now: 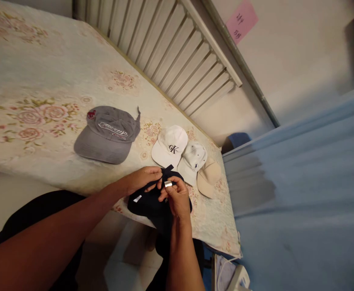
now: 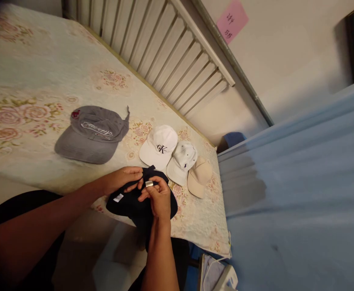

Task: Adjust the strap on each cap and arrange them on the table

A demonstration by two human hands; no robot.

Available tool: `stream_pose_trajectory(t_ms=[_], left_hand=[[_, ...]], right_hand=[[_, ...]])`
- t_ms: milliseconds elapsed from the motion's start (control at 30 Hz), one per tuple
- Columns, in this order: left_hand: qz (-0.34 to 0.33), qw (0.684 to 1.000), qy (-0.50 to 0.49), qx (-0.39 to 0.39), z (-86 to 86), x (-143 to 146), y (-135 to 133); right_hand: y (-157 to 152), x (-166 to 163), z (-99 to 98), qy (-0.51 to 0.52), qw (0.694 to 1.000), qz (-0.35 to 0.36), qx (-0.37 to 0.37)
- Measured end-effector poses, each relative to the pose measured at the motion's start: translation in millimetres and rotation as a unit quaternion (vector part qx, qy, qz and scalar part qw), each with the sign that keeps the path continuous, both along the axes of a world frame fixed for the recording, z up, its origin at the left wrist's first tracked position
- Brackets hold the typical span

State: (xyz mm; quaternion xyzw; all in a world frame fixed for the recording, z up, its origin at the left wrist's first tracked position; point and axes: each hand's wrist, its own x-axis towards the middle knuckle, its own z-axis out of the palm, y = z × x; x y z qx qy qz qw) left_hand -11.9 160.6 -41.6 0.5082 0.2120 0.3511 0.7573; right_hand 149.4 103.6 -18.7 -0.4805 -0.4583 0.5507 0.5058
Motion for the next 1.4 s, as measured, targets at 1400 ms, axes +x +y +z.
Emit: stream_pose_trajectory(t_ms=[1400], left_hand=[[-0.112, 0.991, 0.029, 0.06, 14.2, -11.7, -6.0]], right_hand=[[8.0, -6.1, -3.3, 0.22, 0.974, -0.045, -0.005]])
